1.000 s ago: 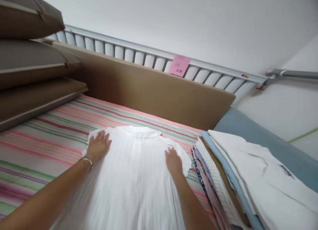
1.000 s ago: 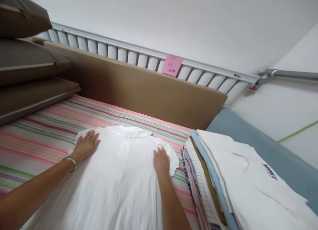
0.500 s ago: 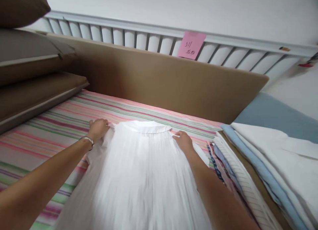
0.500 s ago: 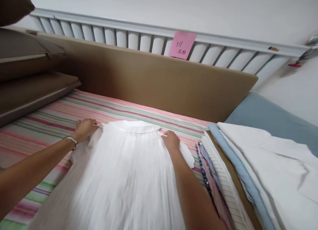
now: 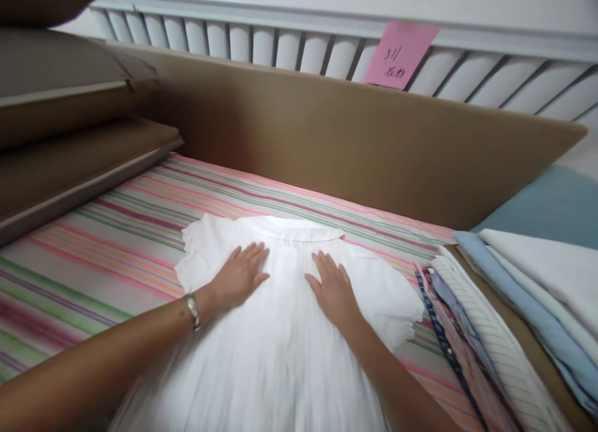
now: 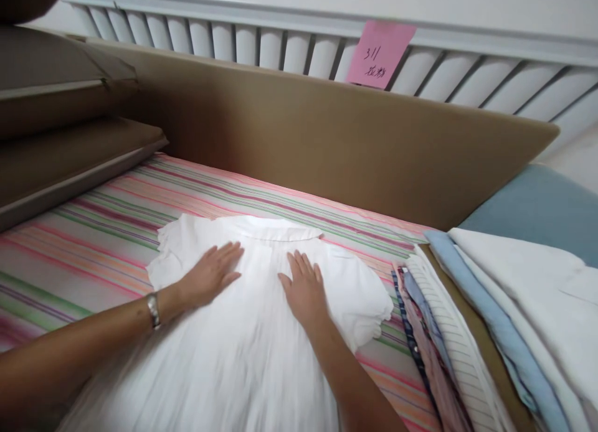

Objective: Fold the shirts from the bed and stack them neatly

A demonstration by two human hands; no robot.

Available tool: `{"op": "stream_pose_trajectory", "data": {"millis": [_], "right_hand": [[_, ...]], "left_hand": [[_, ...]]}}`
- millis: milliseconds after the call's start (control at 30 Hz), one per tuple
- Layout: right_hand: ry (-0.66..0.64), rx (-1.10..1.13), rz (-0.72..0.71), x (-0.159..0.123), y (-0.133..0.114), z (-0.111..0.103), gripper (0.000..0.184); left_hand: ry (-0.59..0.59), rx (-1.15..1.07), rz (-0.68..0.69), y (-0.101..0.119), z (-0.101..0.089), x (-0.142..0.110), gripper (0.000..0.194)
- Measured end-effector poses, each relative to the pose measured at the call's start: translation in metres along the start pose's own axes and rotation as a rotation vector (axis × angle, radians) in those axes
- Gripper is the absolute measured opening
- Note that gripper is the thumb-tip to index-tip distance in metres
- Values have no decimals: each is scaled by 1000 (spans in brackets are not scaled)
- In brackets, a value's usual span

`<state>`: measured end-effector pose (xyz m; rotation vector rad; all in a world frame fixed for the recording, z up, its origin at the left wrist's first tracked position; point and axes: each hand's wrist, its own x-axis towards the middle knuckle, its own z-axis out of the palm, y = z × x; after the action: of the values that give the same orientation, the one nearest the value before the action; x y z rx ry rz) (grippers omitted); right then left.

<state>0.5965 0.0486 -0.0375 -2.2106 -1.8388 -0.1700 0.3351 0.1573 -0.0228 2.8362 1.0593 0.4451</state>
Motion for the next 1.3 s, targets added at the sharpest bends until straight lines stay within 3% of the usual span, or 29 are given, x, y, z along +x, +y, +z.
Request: {"op": "stream_pose_trajectory", "data": {"millis": [67, 133, 200, 267, 367, 467, 533, 600, 667, 767, 833, 900, 1000, 1067, 1200, 1300], "right_hand": [[-76, -58, 101, -10, 13, 5, 55], [-103, -118, 231, -11, 36, 4, 56], [-142, -139, 302, -6, 52, -5, 56], [-175, -142, 360, -3, 48, -17, 55], [-107, -137, 315, -20, -3, -34, 53], [-83, -44, 74, -66, -67, -35, 49], [-116, 25, -50, -101, -83, -30, 48], [-126, -32, 15, -130, -67, -29, 50], [-124, -140, 197, -150, -29, -35, 52], [-129, -232, 361, -168, 18, -54, 51], [-93, -274, 421, -181, 17, -64, 50], [-10, -287, 409, -195, -10, -67, 50], [4, -198, 185, -223, -59, -62, 49], [-59, -140, 105, -242, -71, -60, 48], [-133, -141, 380, -268, -33, -77, 49], [-117, -29, 524, -287, -4, -101, 51]], "left_hand": [[-44, 36, -85, -4, 8, -8, 54], [-57, 94, -242, -23, 8, -8, 54], [-105, 127, -328, -39, 0, -4, 53], [-152, 144, -373, -38, -11, -3, 52], [-87, 155, -325, 8, -20, -23, 53], [6, 73, -36, 71, -13, -69, 52], [-1, 32, 74, 91, -5, -102, 50], [3, 40, -15, 83, -2, -129, 50], [26, 69, -178, 54, -7, -149, 51], [23, 114, -297, 12, -23, -172, 50], [32, 154, -360, 8, -32, -188, 49], [73, 193, -379, 26, -35, -203, 49], [101, 175, -206, 64, -30, -227, 51], [79, 136, -129, 73, -27, -242, 49], [68, 108, -290, 46, -33, -266, 46], [141, 17, -362, 26, -43, -280, 48]]}}
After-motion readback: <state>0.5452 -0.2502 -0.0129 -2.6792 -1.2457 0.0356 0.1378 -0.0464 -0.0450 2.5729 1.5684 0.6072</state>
